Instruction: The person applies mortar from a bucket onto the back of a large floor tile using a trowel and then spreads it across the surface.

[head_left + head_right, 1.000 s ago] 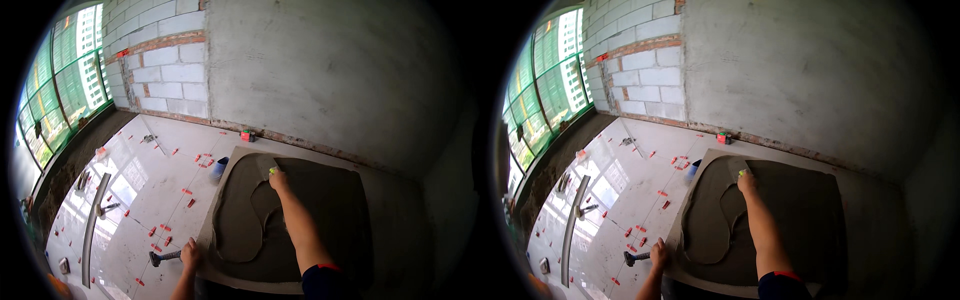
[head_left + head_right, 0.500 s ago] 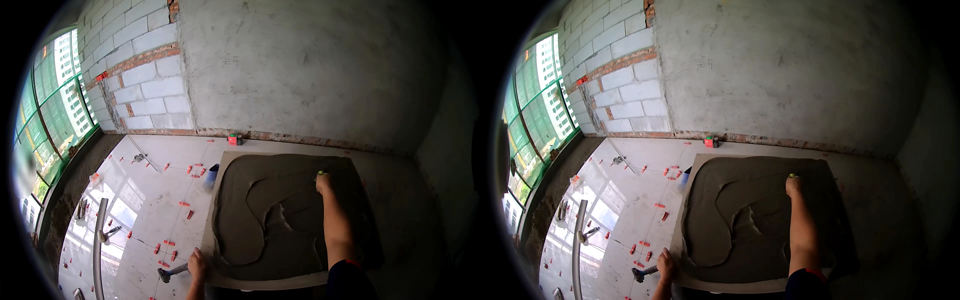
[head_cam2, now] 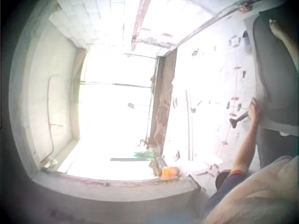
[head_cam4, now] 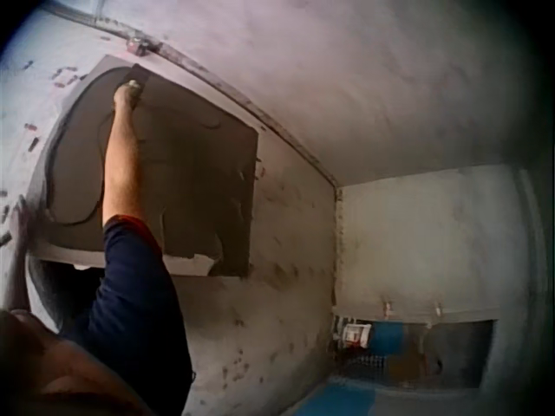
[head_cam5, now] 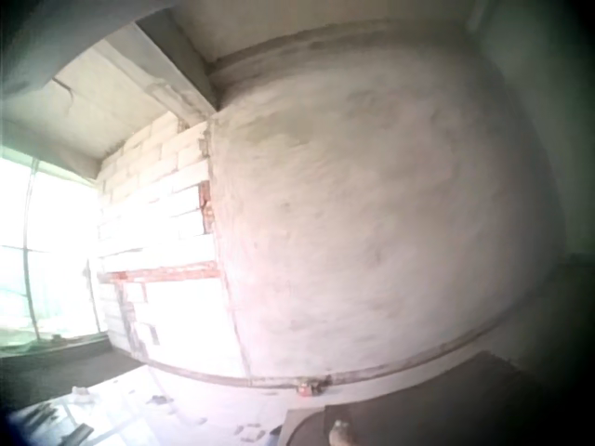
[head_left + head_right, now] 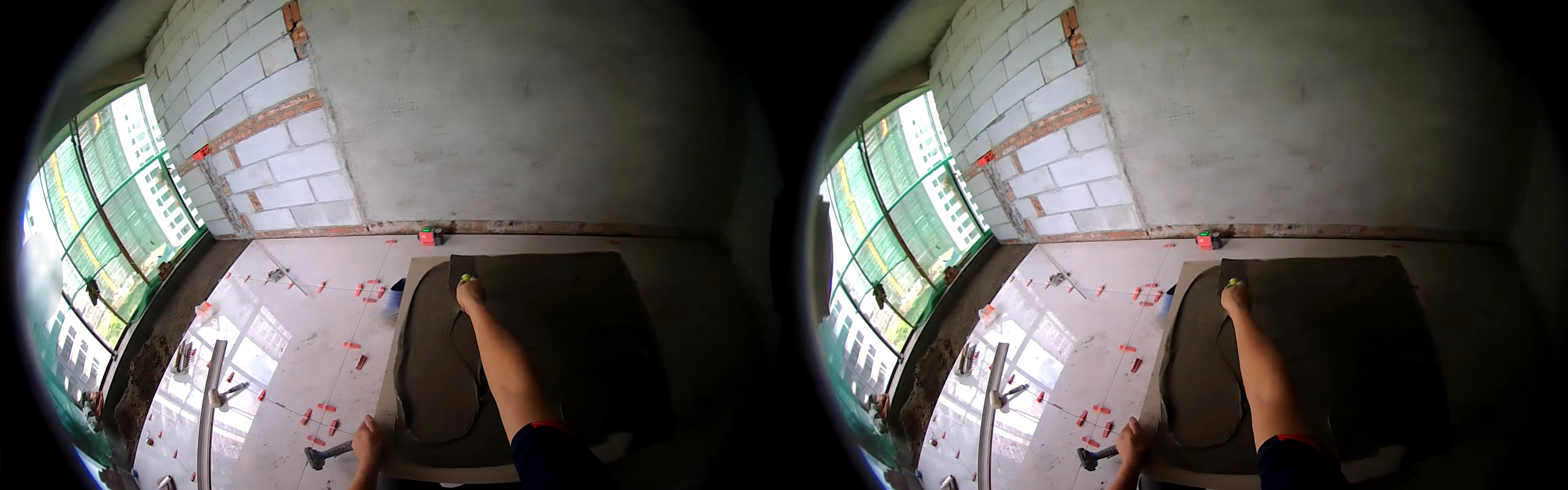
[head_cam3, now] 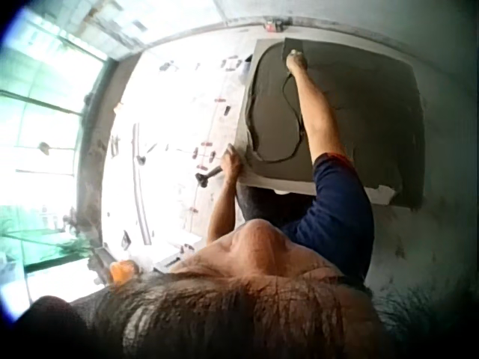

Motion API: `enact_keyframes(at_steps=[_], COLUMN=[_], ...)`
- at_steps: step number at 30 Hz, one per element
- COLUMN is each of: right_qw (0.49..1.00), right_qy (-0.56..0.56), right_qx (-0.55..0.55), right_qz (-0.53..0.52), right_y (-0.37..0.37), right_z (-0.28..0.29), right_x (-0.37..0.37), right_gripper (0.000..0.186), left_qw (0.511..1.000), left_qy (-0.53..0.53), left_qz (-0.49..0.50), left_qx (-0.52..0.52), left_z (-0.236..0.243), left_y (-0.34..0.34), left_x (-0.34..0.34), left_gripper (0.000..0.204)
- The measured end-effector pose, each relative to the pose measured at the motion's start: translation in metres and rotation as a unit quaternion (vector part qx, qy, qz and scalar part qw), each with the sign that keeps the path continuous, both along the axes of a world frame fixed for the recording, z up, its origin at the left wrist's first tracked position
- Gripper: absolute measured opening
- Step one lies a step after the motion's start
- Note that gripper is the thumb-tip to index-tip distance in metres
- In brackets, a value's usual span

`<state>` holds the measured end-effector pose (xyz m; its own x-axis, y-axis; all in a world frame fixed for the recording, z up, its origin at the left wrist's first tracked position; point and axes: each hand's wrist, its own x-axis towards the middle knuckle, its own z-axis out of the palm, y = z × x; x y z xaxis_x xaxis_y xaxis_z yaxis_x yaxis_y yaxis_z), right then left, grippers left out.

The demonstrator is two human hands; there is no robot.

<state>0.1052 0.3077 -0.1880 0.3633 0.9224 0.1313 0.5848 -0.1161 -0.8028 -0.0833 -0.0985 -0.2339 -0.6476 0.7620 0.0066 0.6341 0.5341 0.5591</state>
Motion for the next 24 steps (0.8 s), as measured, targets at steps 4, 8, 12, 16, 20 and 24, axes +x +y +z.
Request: enact_keyframes(at_steps=[4, 8, 12, 16, 20, 24], right_qw=[0.985, 0.989, 0.99, 0.987, 0.98, 0.969], right_qy=[0.124, 0.064, 0.029, 0.022, -0.03, -0.097], right_qx=[-0.099, -0.074, -0.04, -0.06, -0.047, -0.043], right_qz=[0.074, 0.109, 0.129, 0.147, 0.19, 0.223], right_y=[-0.041, -0.032, -0.016, -0.012, -0.009, 0.008], right_z=[0.021, 0.014, -0.001, -0.005, 0.001, -0.017], right_x=[-0.062, -0.075, -0.087, -0.106, -0.141, -0.138], right_gripper=[0.028, 0.028, 0.028, 0.03, 0.034, 0.034], left_qw=[0.999, 0.999, 0.999, 0.999, 0.99, 0.969], left_qy=[-0.003, -0.019, -0.03, -0.011, 0.121, 0.196], left_qz=[0.039, 0.021, 0.011, 0.008, -0.053, -0.116], left_qx=[-0.032, -0.036, -0.033, -0.033, 0.053, 0.094], left_z=[0.003, 0.002, 0.007, 0.01, -0.083, -0.101], left_y=[-0.023, -0.018, -0.013, -0.014, -0.032, -0.018], left_x=[-0.011, -0.011, -0.008, -0.007, -0.049, -0.04], left_gripper=[0.05, 0.048, 0.045, 0.043, 0.042, 0.034])
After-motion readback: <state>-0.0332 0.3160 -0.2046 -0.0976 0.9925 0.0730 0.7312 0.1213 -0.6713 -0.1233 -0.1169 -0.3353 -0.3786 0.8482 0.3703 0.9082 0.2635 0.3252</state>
